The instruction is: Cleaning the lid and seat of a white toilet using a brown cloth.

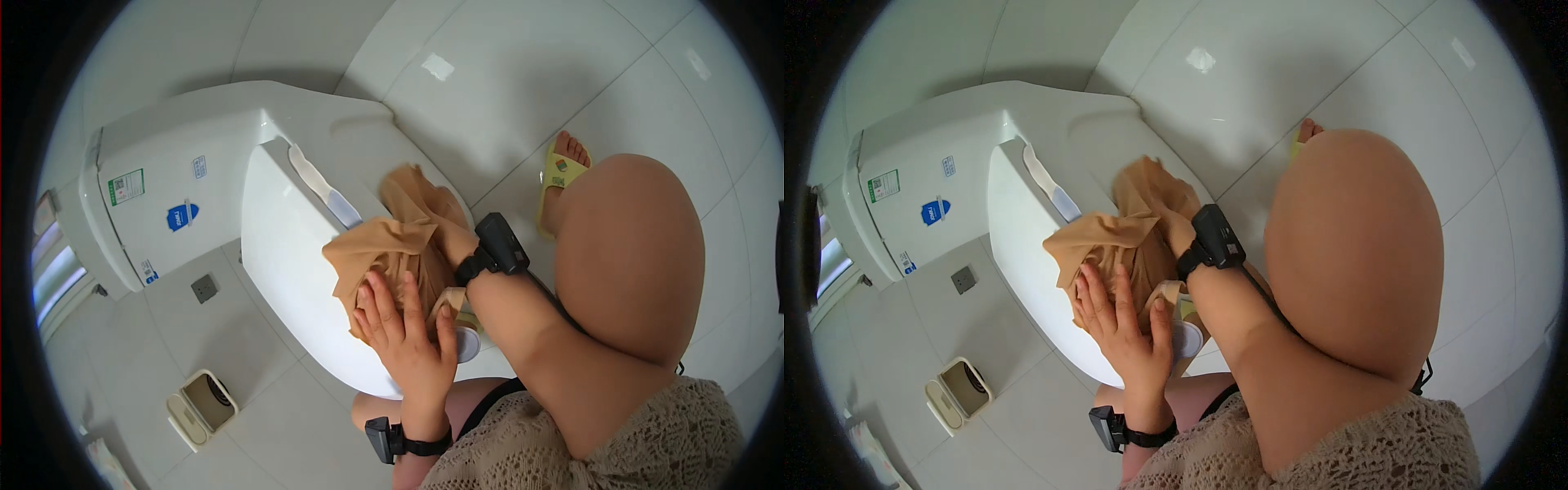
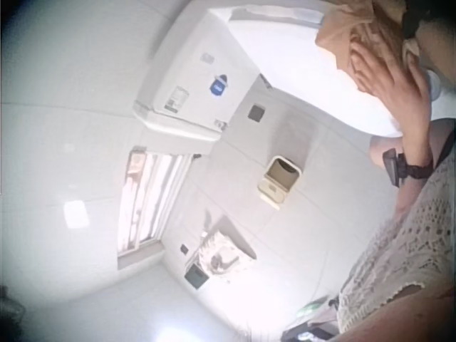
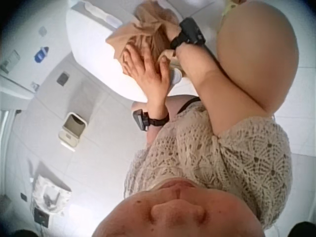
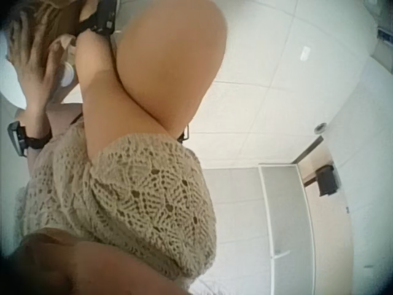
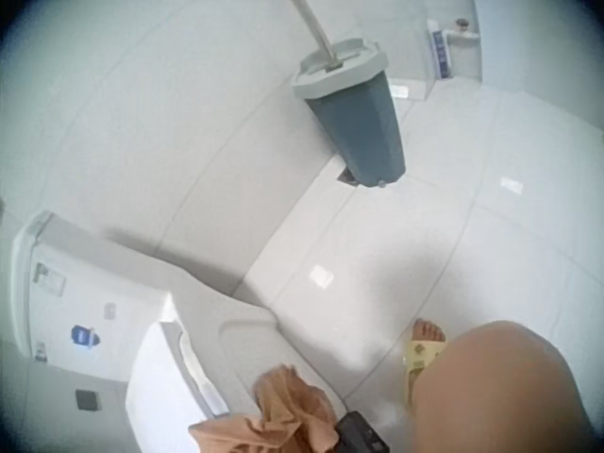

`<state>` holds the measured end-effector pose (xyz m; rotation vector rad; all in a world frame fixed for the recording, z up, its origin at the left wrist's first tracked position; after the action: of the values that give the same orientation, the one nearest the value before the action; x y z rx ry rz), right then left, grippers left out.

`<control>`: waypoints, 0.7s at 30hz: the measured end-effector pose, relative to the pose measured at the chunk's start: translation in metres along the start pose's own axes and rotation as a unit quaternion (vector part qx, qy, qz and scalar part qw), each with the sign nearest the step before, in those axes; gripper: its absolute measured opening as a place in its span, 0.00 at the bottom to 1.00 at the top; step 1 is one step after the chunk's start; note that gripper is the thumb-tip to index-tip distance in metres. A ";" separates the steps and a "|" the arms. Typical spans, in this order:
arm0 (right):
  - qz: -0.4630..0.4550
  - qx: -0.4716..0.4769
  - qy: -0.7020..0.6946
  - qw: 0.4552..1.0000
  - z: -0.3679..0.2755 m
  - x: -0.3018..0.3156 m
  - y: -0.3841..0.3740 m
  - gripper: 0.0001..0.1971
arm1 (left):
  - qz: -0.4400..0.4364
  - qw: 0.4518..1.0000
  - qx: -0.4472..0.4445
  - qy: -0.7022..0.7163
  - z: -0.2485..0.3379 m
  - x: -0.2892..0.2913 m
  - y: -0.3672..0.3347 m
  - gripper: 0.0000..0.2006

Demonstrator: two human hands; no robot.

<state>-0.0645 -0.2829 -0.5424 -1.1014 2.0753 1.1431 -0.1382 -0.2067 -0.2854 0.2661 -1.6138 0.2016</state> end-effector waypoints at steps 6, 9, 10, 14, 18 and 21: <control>0.034 -0.012 -0.036 0.999 0.022 -0.001 0.055 0.28 | 0.007 1.000 0.012 0.014 0.004 0.000 0.009 0.29; 0.041 -0.023 -0.041 0.998 0.040 -0.029 0.096 0.27 | 0.013 1.000 0.005 0.001 0.008 -0.007 0.026 0.28; 0.046 -0.026 -0.039 0.998 0.045 -0.038 0.111 0.27 | 0.008 1.000 0.002 -0.012 0.010 -0.009 0.033 0.28; 0.057 -0.028 -0.030 0.998 0.062 -0.058 0.150 0.27 | 0.004 1.000 0.002 -0.030 0.013 -0.014 0.056 0.28; 0.063 -0.024 -0.030 0.997 0.065 -0.058 0.166 0.26 | 0.032 0.999 0.007 -0.020 0.008 -0.016 0.076 0.28; 0.069 -0.013 -0.033 0.997 0.060 -0.055 0.165 0.26 | 0.057 0.998 0.012 -0.015 -0.003 -0.016 0.090 0.28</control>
<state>-0.1710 -0.1574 -0.4605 -0.9295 2.1181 1.2577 -0.1611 -0.1195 -0.2986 0.1966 -1.6586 0.3060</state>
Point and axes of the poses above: each hand's wrist, its own y-axis away from the middle knuckle, its own x-axis out of the back of the hand, z = x × y, the point moved 1 cm from there along -y, towards the middle knuckle, and after that the axes turned 9 degrees about -x, right-handed, at the moved point
